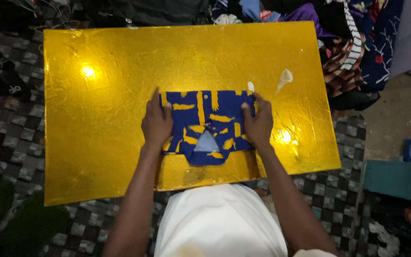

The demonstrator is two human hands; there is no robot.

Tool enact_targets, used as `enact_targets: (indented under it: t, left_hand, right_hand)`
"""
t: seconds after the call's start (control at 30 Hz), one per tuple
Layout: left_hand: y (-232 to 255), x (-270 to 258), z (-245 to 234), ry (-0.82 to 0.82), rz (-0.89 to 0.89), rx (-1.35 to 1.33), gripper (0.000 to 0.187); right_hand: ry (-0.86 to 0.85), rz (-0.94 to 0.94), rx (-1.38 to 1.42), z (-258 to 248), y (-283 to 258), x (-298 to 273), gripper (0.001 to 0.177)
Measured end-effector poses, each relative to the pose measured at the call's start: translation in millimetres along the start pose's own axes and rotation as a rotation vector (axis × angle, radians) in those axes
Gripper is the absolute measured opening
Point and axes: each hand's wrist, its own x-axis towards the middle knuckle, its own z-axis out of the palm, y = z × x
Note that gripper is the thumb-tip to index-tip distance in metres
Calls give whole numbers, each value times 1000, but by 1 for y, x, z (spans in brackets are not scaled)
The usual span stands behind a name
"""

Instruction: The person folds a blue and yellow patterned shirt on a yellow table. They smooth the fabric, fold the sleeves and sides, and then fold the shirt into a compact rectangle. Finally, they place the folded shirt into a white cabinet.

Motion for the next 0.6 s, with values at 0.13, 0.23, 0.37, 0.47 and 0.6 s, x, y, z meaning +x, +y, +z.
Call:
enact_targets:
  t: [0.13, 0.23, 0.37, 0.47, 0.6]
  left_hand:
    - [12, -11, -7, -173, -156, -13, 40]
    - [23, -3, -15, -177, -208, 33, 31]
    - [37, -7, -21, -30, -32, 102, 25]
    - [42, -17, -9, -170, 150, -5, 38]
    - [33, -29, 1, -346, 184, 147, 62]
  right_hand:
    - [-98, -31, -174, -1, -6, -12, 35]
    - [-140, 51, -198, -6, -6, -3, 29]
    - [-9, -174, -252, -10, -11, 0, 28]
    - [-89, -271, 52, 2, -18, -7, 30]
    - [-287, -351, -168, 13, -15, -9, 39]
